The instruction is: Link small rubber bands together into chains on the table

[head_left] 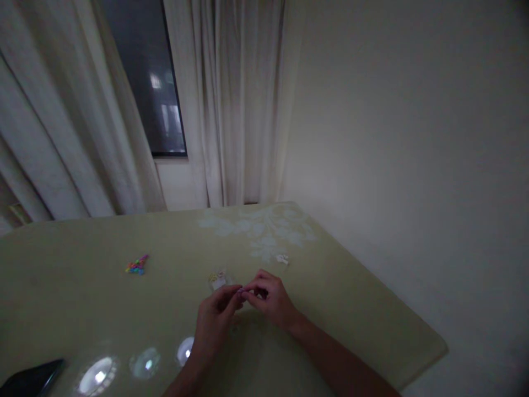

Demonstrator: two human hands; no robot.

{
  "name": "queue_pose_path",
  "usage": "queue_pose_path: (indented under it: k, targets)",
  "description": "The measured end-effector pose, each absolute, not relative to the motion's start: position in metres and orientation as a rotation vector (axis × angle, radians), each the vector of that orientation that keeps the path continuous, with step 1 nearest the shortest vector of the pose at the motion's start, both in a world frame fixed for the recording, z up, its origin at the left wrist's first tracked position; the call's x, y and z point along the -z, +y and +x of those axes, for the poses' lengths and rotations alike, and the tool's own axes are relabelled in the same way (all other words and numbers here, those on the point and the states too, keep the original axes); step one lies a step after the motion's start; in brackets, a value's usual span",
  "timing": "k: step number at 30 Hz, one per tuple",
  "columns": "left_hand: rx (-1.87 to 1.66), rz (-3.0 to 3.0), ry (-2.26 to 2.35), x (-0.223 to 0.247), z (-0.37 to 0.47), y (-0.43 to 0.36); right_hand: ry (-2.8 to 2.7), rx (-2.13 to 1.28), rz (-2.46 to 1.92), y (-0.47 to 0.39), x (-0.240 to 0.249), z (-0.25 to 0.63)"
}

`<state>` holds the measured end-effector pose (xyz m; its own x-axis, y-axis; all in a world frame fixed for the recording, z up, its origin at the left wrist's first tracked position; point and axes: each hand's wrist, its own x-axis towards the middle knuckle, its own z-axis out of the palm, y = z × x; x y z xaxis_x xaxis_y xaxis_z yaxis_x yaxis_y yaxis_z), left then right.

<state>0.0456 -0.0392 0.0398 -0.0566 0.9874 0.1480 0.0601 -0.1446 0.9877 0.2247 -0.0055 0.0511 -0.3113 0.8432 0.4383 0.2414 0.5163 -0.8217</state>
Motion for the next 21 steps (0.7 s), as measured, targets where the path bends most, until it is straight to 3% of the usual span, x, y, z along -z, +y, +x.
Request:
queue_pose_path:
  k: [8,13,21]
  targets:
    - [-1.318,1.336,1.17,-0.036,0.044,-0.033,-1.87,-0.73,-0.913,-0.003,-0.051,0.228]
    - [-1.433,1.517,1.589,-0.041,0.005,-0.015,-1.913,-0.634,-0.997,0.019,-0.056,0.221]
    - [-1.021,1.936,1.808,-0.016,-0.022,0.001,-2.551,-0.282,-1.195,0.08,-0.081,0.166]
